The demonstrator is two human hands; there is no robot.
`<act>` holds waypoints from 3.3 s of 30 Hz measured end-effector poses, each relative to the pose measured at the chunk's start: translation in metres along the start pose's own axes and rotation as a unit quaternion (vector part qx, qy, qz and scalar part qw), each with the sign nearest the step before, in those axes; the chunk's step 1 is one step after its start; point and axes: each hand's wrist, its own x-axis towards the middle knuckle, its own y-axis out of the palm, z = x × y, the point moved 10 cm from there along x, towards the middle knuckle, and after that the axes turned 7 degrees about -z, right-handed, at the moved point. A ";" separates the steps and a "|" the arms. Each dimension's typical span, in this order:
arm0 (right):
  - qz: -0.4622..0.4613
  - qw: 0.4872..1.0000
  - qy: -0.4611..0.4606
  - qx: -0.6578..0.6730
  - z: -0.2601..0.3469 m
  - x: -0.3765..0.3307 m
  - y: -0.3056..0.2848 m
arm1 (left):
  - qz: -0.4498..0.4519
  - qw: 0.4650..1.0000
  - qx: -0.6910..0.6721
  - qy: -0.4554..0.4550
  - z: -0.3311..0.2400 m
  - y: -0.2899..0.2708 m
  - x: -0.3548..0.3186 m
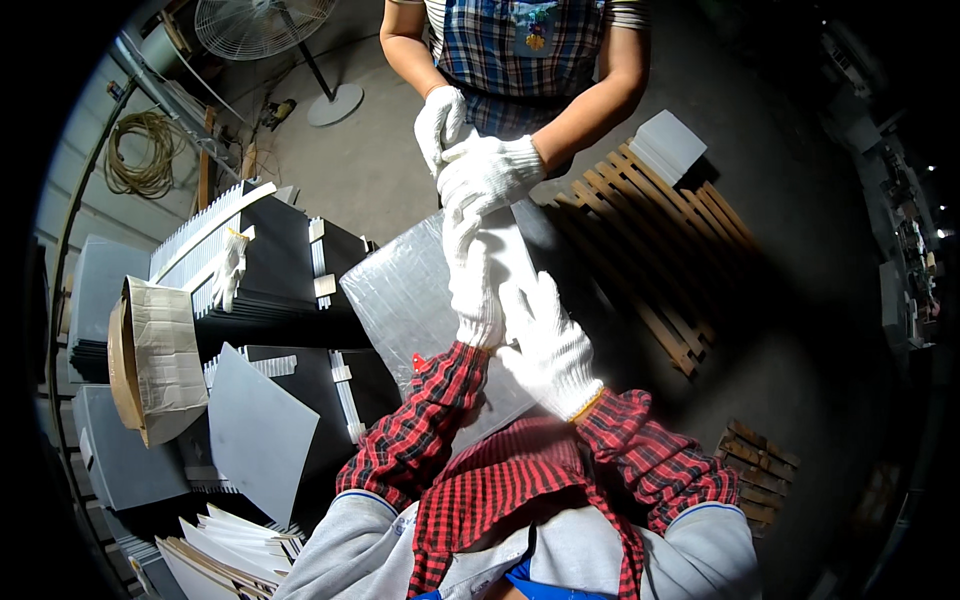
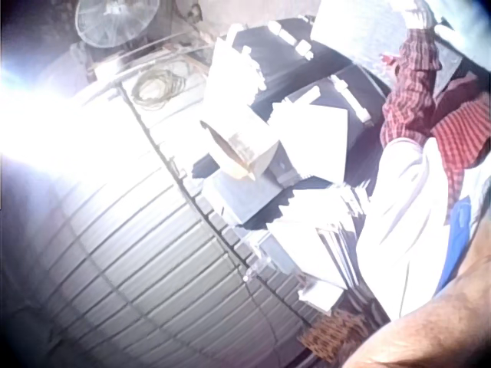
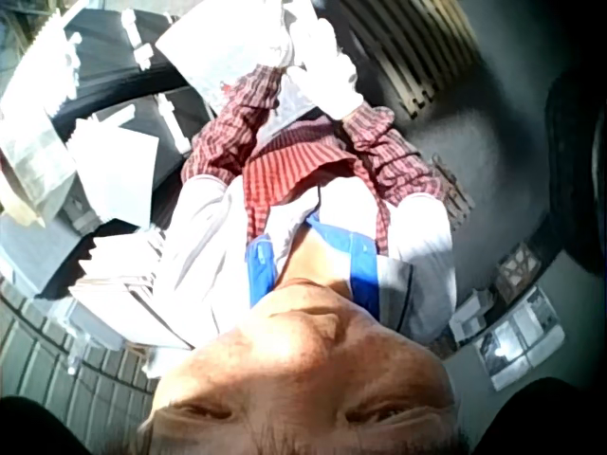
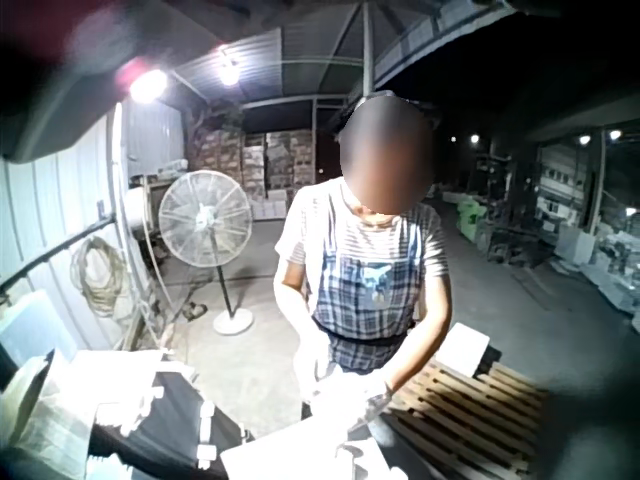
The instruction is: The person wraps flat gray panels with protective plastic film and secures them with red tape. They handle the panels one at a time, aligning the film and smoothing it before taping the edges. The wrapped panels are then stacked on a wooden pallet.
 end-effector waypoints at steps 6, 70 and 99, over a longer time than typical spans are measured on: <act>-0.049 0.999 0.005 0.008 -0.007 -0.005 0.000 | 0.135 0.986 0.016 -0.097 -0.015 -0.004 0.006; 0.024 0.989 0.043 0.138 0.100 -0.028 -0.083 | 0.272 0.826 -0.102 -0.484 -0.076 -0.083 -0.071; -0.042 0.971 0.220 -0.082 0.083 0.103 -0.053 | 0.576 0.610 0.533 0.106 0.041 0.044 0.280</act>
